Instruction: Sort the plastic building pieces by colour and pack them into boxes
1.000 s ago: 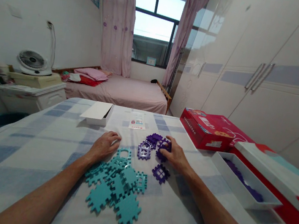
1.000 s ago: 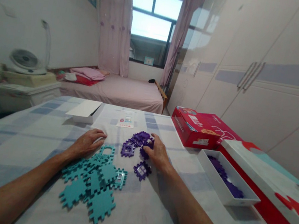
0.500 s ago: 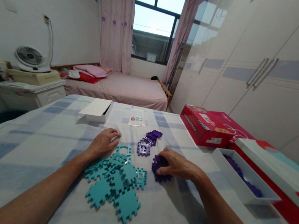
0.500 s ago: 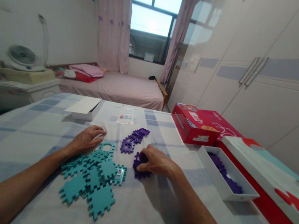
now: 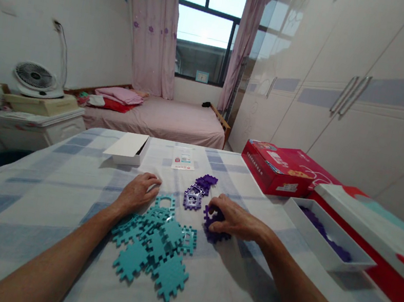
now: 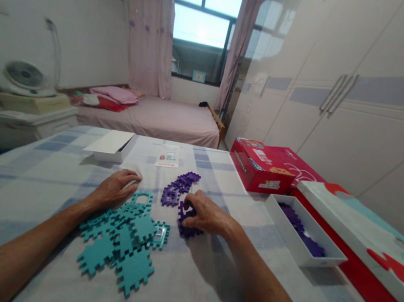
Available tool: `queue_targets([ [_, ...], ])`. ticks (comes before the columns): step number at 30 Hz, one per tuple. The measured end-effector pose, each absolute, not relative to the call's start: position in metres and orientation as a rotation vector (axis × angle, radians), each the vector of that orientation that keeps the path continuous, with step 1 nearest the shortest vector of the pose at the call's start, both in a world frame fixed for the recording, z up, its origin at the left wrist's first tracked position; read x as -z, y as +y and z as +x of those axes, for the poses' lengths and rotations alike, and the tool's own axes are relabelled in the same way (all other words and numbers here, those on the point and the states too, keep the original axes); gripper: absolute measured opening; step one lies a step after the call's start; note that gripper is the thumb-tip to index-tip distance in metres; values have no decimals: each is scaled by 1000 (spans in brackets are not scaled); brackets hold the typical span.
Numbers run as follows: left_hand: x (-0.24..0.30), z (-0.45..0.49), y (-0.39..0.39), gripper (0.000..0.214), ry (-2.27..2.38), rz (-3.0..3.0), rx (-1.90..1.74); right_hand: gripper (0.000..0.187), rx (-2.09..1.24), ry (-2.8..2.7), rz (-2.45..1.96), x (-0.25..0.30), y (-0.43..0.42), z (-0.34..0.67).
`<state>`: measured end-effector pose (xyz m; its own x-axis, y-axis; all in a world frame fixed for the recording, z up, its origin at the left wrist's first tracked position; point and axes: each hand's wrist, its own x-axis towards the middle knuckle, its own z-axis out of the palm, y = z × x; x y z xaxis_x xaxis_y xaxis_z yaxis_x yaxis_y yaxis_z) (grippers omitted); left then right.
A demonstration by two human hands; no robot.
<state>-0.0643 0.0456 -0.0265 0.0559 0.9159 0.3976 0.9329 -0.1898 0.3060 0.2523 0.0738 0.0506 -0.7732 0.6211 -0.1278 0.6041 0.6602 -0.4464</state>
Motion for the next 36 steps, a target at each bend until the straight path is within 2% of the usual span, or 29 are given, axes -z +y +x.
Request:
queue_targets([
  [14,29,-64,47,33,-1947,-2230,858,37,-865,-2759,-941,-53,75,252],
  [21,29,-67,47,37,-1961,-2259,832,30,-1091,-2549,-915,-66,84,264],
  [23,29,-68,48,39,-1962,-2264,831,31,-982,-2398,-992,-79,94,290],
  [26,30,-69,50,42,-1970,-2260,826,35,-619,-2141,-1265,-96,112,354],
  [30,30,-70,51,43,-1967,-2260,812,36,-322,-1921,-1567,-100,123,446],
  [36,30,-72,52,40,-1943,-2246,805,39,-514,-1960,-1739,-82,108,494],
])
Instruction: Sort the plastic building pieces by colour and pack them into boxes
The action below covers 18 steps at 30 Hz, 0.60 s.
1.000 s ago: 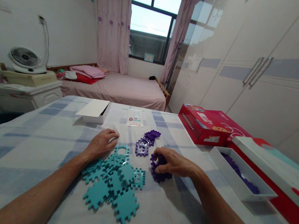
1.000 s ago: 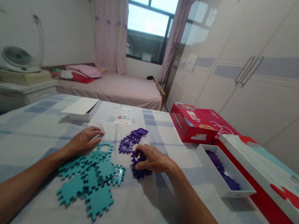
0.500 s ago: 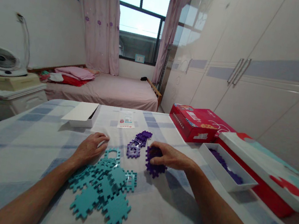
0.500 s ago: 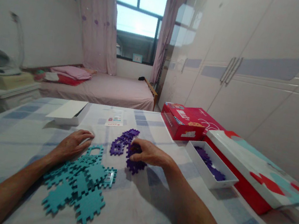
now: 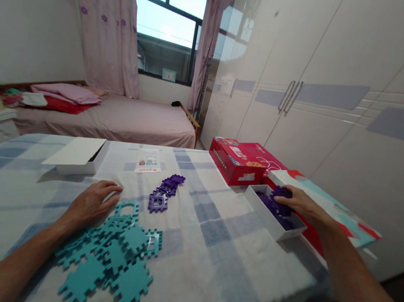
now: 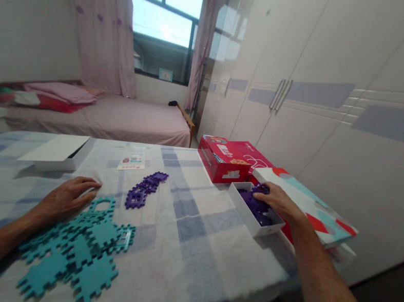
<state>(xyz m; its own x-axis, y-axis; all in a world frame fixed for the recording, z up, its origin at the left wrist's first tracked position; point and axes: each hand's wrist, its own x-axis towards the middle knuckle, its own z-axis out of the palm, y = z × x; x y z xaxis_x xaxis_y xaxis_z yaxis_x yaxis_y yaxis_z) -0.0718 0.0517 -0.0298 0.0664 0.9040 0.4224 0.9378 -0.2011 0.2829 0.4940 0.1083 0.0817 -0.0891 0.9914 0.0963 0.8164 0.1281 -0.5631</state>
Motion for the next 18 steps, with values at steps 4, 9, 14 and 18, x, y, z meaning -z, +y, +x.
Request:
queue_targets([
  [4,29,-73,53,40,-1929,-2246,810,47,-276,-2039,-1821,-76,107,496],
  [9,27,-72,52,42,-1945,-2258,784,41,-117,-2027,-1892,-72,101,508],
  [14,29,-72,52,43,-1953,-2264,789,32,-376,-2192,-1867,-61,84,510],
  [18,31,-72,52,39,-1938,-2237,834,29,-168,-2185,-1884,-65,79,495],
])
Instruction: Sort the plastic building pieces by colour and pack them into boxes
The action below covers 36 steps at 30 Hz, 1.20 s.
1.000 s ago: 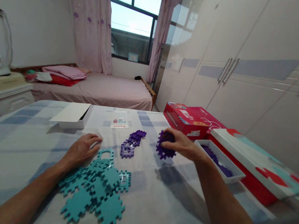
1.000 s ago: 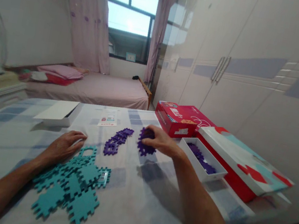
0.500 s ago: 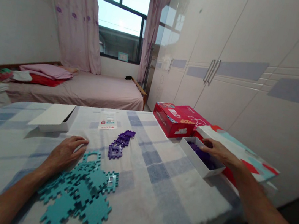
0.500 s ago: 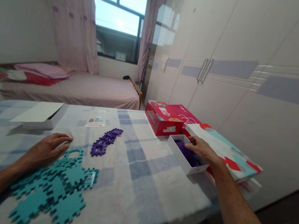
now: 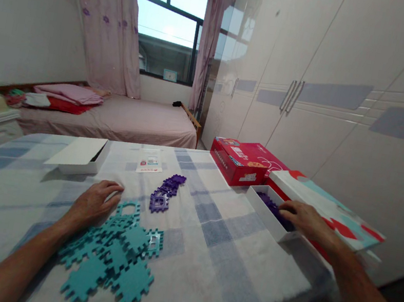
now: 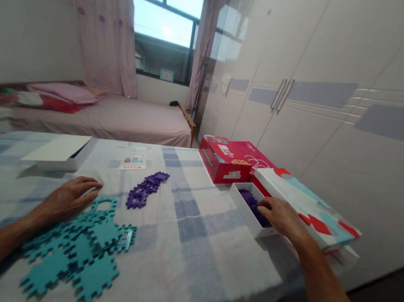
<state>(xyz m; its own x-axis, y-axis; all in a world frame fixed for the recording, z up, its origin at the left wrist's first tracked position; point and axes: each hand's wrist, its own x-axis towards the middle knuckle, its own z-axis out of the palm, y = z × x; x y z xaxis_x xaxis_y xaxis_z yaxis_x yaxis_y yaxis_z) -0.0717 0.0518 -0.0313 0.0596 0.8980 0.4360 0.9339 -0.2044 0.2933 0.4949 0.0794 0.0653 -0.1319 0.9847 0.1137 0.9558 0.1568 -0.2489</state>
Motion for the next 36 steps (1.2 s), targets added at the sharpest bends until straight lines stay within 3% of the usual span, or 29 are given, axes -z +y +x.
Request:
queue_targets([
  [3,30,-69,50,39,-1952,-2244,846,31,-101,-2162,-1778,-76,82,463],
  [10,28,-66,47,36,-1961,-2246,871,32,-555,-2348,-1235,-69,100,324],
  [17,30,-65,47,35,-1957,-2254,866,46,-476,-2449,-1216,-23,150,219],
  [29,23,-58,43,28,-1984,-2242,854,37,-287,-2190,-1414,1,168,223],
  [36,18,-55,41,28,-2036,-2243,809,33,-496,-2238,-1252,-4,168,210],
])
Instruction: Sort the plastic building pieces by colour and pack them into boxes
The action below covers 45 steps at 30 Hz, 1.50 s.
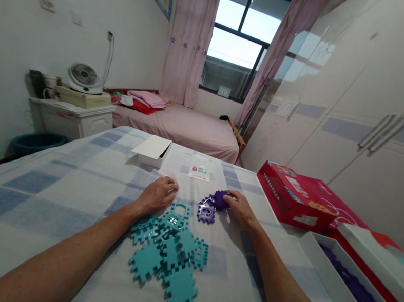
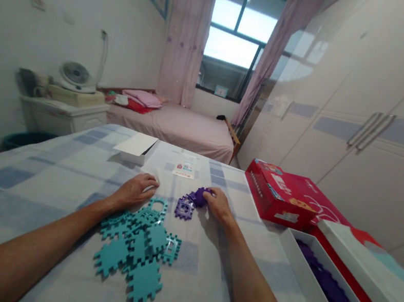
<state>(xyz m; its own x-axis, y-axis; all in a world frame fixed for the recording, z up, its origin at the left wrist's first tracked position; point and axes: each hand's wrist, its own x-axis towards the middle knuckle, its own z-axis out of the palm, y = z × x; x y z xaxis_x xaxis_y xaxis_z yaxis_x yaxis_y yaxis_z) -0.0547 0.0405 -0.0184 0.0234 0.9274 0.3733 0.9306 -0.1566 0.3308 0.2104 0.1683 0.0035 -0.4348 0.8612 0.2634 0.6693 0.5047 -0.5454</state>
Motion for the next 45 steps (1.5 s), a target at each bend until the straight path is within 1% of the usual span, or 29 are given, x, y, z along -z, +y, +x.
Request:
queue_targets([
  [4,17,-53,39,27,-2050,-2237,803,32,-513,-2274,-1245,1,166,206],
  [9,17,-53,39,26,-2056,-2236,797,27,-517,-2304,-1266,3,169,207],
  [16,19,-54,41,26,-2051,-2233,800,20,-505,-2253,-1186,2,170,209],
  [18,20,-55,41,26,-2040,-2234,800,18,-577,-2215,-1173,1,168,209],
  [20,21,-55,42,26,-2029,-2237,800,21,-692,-2158,-1145,-1,166,208],
  [23,21,-55,41,26,-2025,-2237,798,41,-854,-2099,-1116,-3,164,206],
  [25,20,-55,41,26,-2027,-2236,794,49,-909,-2065,-1128,-6,164,206],
  [28,19,-54,40,26,-2025,-2241,797,45,-1035,-1972,-1095,-15,164,207],
  [31,19,-54,40,26,-2024,-2243,810,38,-1302,-1893,-1043,-26,158,208],
  [33,20,-55,41,26,-2024,-2245,818,34,-1432,-1942,-1020,-32,152,206],
  [34,20,-55,41,26,-2022,-2247,822,32,-1436,-2018,-1007,-34,148,204],
  [35,21,-55,42,26,-2019,-2249,827,30,-1380,-2117,-995,-35,145,202],
  [39,23,-56,42,25,-2008,-2245,851,17,-820,-2422,-1021,-32,136,191],
  [40,23,-56,42,25,-2005,-2247,854,15,-740,-2457,-1039,-30,135,190],
  [45,24,-57,42,23,-1996,-2238,861,20,-643,-2534,-1113,-24,134,187],
])
